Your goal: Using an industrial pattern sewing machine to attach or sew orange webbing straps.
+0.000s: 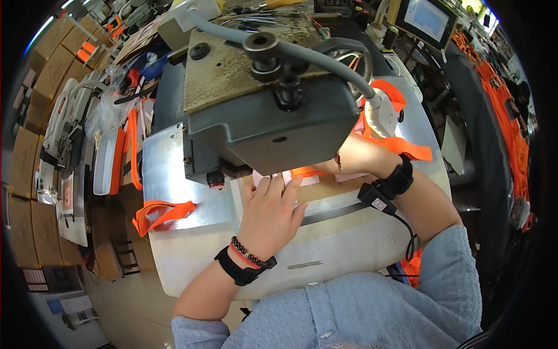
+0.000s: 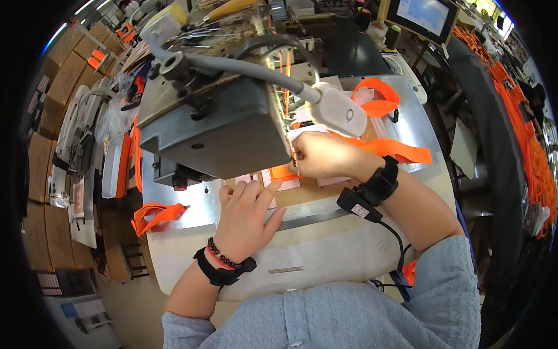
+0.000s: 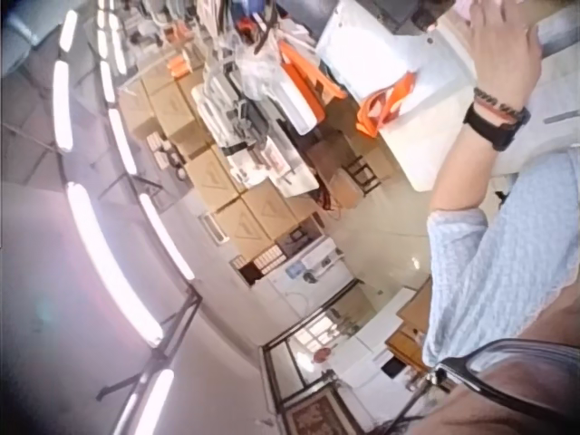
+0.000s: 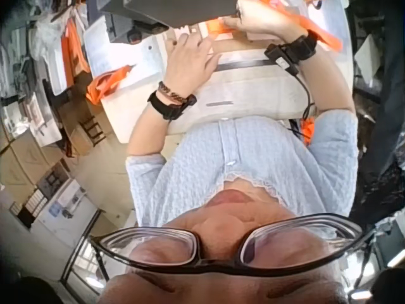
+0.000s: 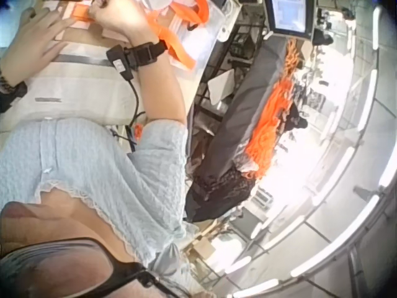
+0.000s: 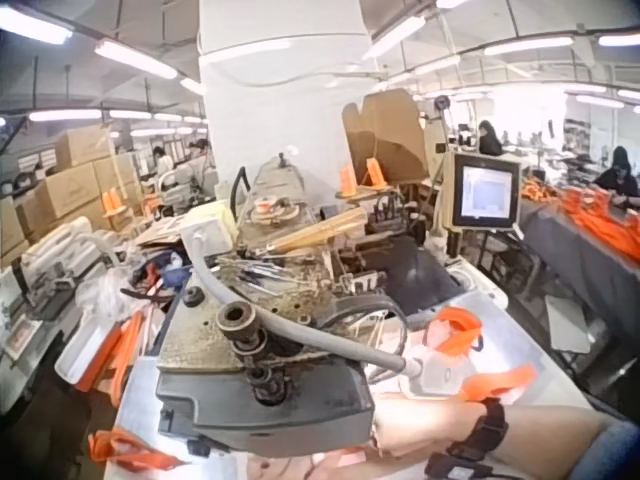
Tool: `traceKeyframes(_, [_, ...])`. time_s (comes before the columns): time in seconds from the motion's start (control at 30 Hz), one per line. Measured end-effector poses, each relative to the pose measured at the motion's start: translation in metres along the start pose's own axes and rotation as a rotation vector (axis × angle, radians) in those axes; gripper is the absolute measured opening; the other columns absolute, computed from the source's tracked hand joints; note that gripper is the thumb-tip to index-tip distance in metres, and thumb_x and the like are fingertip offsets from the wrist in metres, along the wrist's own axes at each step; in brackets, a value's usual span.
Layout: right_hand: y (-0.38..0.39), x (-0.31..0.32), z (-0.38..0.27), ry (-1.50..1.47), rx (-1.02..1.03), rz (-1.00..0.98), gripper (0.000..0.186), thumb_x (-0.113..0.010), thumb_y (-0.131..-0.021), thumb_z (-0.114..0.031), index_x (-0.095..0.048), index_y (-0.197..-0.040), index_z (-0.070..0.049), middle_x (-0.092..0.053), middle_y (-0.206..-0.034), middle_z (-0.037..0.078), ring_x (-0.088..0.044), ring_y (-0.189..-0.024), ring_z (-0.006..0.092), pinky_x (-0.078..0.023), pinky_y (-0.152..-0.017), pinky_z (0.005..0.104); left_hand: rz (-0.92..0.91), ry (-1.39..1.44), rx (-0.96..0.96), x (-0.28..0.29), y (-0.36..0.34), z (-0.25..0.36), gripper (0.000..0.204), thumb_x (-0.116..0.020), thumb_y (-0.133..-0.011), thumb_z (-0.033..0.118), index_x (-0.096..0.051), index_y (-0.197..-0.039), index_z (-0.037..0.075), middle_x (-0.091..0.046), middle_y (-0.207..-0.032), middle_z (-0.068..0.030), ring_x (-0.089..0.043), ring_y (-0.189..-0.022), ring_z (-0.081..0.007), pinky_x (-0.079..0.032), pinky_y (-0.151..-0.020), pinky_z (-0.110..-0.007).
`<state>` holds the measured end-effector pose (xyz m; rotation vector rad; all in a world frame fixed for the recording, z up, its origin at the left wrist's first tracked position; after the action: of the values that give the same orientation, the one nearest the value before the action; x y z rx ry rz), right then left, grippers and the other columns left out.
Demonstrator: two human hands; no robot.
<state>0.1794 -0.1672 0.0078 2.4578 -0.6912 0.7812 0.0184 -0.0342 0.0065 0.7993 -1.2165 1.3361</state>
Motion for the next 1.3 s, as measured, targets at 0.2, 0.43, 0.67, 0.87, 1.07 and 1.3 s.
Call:
traceKeyframes(0.2, [-0.002,-0.001,0.002,-0.027,0.017,-0.04,0.022,-0.065,-0.084,-0.022,-0.066,-0.079,-0.001,-0.064,-0.069,0.016,-0.062,-0.062,0.0267,-0.05,-0.063,0.0403,0.002,-0.027,-0.023,0.001,-0.003,0.001,0.047,-0.072,-0.086,0.029,-0.064,-0.126,0.008,-0.057,-0.098,-0.0086,-0.052,-0.095,-0.0267,-0.033,-0.085,-0.044])
traceKeyframes(0.43, [0.004,0.002,-0.008,0.054,-0.066,-0.042,0.019,-0.066,-0.081,-0.025,-0.067,-0.076,-0.006,-0.068,-0.07,0.011,-0.066,-0.066,0.0247,-0.052,-0.064,0.04,0.031,0.007,-0.046,0.009,-0.006,0.0,0.057,-0.073,-0.084,0.028,-0.058,-0.136,0.006,-0.059,-0.128,-0.0083,-0.052,-0.108,-0.0282,-0.034,-0.095,-0.044])
traceKeyframes(0.67, [0.001,0.001,-0.009,0.131,-0.072,-0.062,0.021,-0.067,-0.082,-0.027,-0.069,-0.078,-0.006,-0.071,-0.075,0.011,-0.07,-0.074,0.0265,-0.054,-0.068,0.04,-0.058,-0.047,-0.069,0.002,-0.003,-0.001,0.064,-0.073,-0.085,0.03,-0.055,-0.141,0.004,-0.057,-0.14,-0.0072,-0.052,-0.108,-0.0272,-0.034,-0.096,-0.044])
traceKeyframes(0.87, [0.007,0.0,-0.013,0.247,-0.005,-0.011,0.022,-0.069,-0.079,-0.025,-0.069,-0.084,-0.004,-0.07,-0.076,0.014,-0.07,-0.078,0.0301,-0.055,-0.071,0.0417,-0.051,-0.041,-0.067,0.001,-0.005,-0.003,0.058,-0.073,-0.085,0.029,-0.059,-0.136,0.006,-0.059,-0.137,-0.0059,-0.053,-0.109,-0.0278,-0.034,-0.094,-0.044])
traceKeyframes(1.07, [0.082,0.003,-0.022,0.693,0.418,0.429,0.023,-0.073,-0.084,-0.02,-0.061,-0.095,-0.004,-0.062,-0.092,0.012,-0.061,-0.086,0.0314,-0.048,-0.077,0.0426,-0.027,-0.03,-0.078,0.003,-0.006,-0.004,0.054,-0.073,-0.083,0.027,-0.061,-0.131,0.005,-0.06,-0.135,-0.0062,-0.054,-0.107,-0.0281,-0.034,-0.091,-0.043])
traceKeyframes(1.3, [0.164,0.017,0.071,-1.341,-0.485,0.455,0.029,-0.068,-0.098,-0.032,-0.061,-0.106,-0.006,-0.065,-0.087,0.003,-0.064,-0.075,0.0134,-0.054,-0.069,0.03,-0.011,0.016,-0.093,0.001,-0.006,-0.004,0.053,-0.073,-0.083,0.027,-0.061,-0.129,0.003,-0.06,-0.134,-0.0082,-0.055,-0.107,-0.0272,-0.034,-0.089,-0.045])
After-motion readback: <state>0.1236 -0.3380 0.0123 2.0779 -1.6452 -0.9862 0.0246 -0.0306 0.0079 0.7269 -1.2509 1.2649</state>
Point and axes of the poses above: each hand's wrist, its own y-axis away from the middle knuckle, its own x-axis out of the back of the hand, z = x × y, the point moved 3 cm from there along -y, towards the middle knuckle
